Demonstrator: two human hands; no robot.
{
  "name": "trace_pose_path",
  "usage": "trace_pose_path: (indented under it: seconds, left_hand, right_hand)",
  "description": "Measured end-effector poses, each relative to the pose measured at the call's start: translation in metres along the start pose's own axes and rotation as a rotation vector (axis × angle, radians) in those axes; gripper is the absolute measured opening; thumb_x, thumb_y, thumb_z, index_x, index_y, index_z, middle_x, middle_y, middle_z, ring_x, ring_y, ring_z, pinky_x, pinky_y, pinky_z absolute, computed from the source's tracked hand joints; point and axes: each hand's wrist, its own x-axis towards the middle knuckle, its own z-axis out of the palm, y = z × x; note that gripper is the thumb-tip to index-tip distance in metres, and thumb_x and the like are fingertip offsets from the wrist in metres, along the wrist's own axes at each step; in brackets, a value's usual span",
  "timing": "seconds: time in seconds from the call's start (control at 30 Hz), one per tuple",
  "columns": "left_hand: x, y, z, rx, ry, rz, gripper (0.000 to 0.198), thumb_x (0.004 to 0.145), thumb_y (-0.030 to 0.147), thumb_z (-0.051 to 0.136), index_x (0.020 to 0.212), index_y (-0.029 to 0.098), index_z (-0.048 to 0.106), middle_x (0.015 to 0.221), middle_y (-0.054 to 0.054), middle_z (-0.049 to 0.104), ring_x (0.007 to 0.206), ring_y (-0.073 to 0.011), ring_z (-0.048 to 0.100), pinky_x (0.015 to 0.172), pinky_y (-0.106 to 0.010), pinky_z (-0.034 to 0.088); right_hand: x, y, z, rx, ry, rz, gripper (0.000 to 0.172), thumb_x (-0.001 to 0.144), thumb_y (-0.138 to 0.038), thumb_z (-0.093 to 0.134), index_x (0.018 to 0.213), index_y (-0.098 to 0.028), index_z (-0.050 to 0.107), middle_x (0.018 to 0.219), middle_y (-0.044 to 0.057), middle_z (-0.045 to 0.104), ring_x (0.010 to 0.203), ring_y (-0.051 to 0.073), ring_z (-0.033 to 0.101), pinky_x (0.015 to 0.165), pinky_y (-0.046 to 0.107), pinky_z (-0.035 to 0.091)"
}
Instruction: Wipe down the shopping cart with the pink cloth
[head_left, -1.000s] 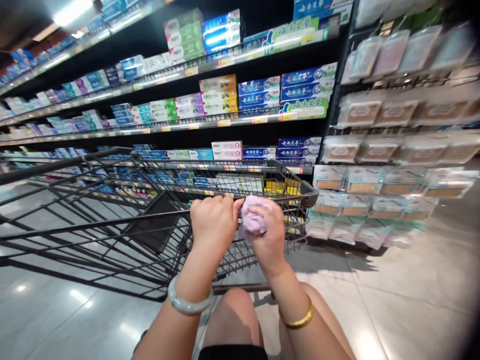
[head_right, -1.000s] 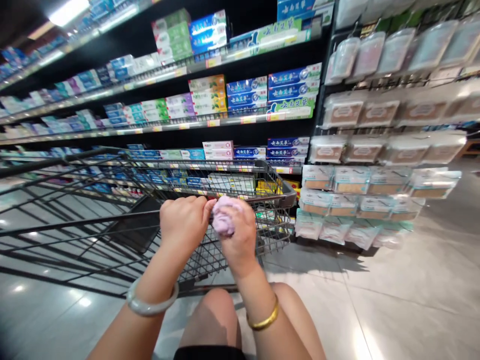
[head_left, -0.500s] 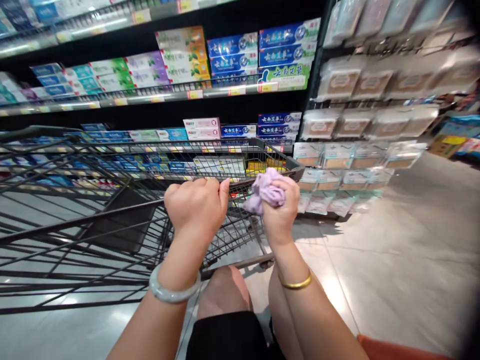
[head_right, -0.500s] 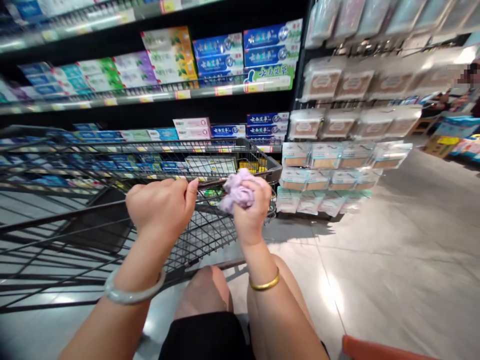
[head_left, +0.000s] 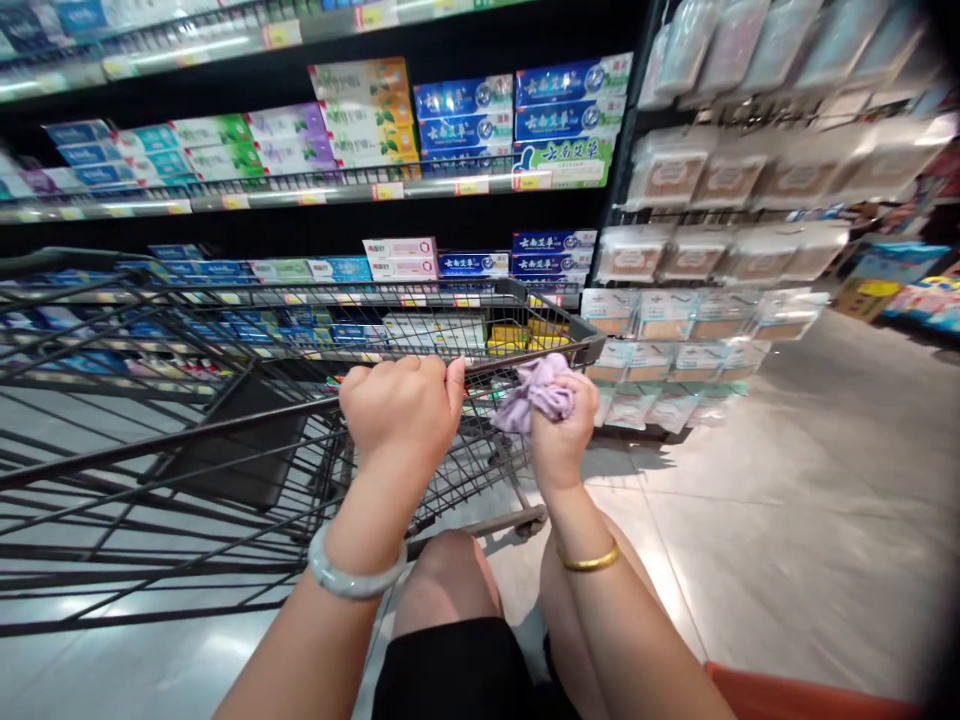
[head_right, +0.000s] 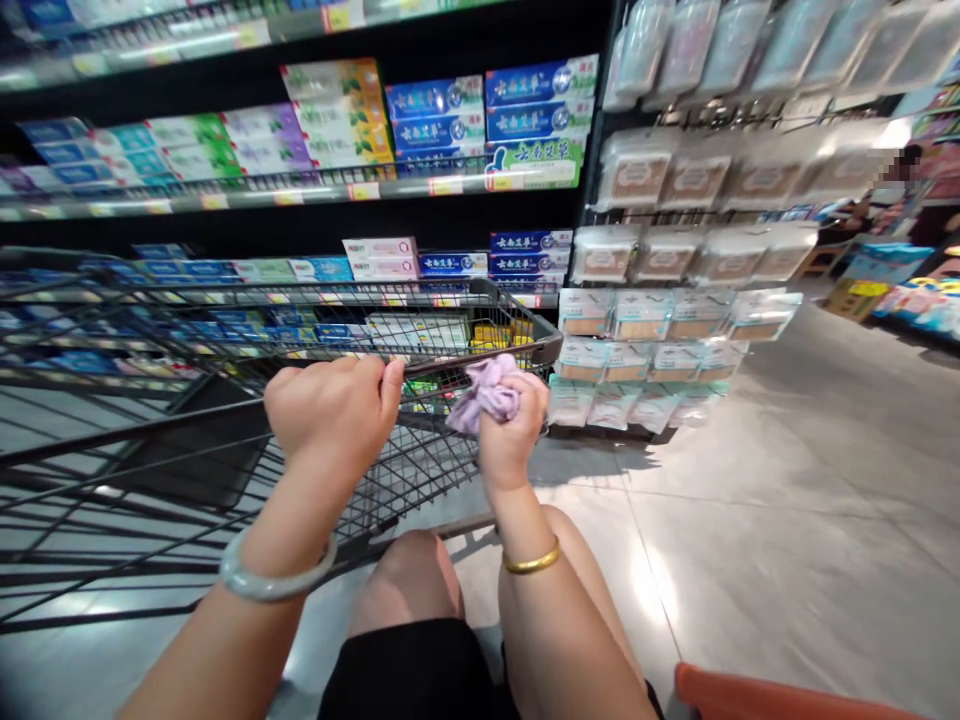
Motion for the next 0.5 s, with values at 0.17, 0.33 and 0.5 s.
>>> trace_pose_path:
  seconds: [0.17,0.33,0.5]
  left_hand:
    - [0.000,-0.001,0.001,-0.033,-0.015,-0.025,0.062,0.104,0.049,0.022,0.082,0.019,0.072,0.079,-0.012,0.071,0.077,-0.0287,0.063,0.072,-0.042,0.027]
    - [0.000,-0.002,0.000,-0.039,-0.019,-0.017,0.062,0.104,0.050,0.022,0.081,0.018,0.070,0.079,-0.012,0.071,0.077,-0.0290,0.062,0.072,-0.042,0.026]
    - [-0.002,0.004,0.000,-0.022,0.020,-0.048,0.056,0.104,0.049,0.025,0.080,0.021,0.067,0.080,-0.010,0.069,0.079,-0.0273,0.059,0.075,-0.043,0.028]
  right_hand:
    - [-0.012,-0.008,0.004,0.025,-0.131,-0.094,0.024,0.080,-0.017,0.064,0.102,-0.025,0.060,0.110,0.007,0.057,0.111,0.024,0.057,0.099,0.044,0.049]
    - [-0.007,-0.004,0.001,0.037,-0.156,-0.125,0.023,0.080,-0.018,0.065,0.101,-0.025,0.061,0.112,0.008,0.055,0.112,0.025,0.056,0.099,0.044,0.049]
    - [0.003,0.005,-0.004,-0.019,-0.007,0.005,0.022,0.077,-0.015,0.062,0.097,-0.024,0.059,0.106,0.006,0.057,0.109,0.024,0.056,0.099,0.044,0.048]
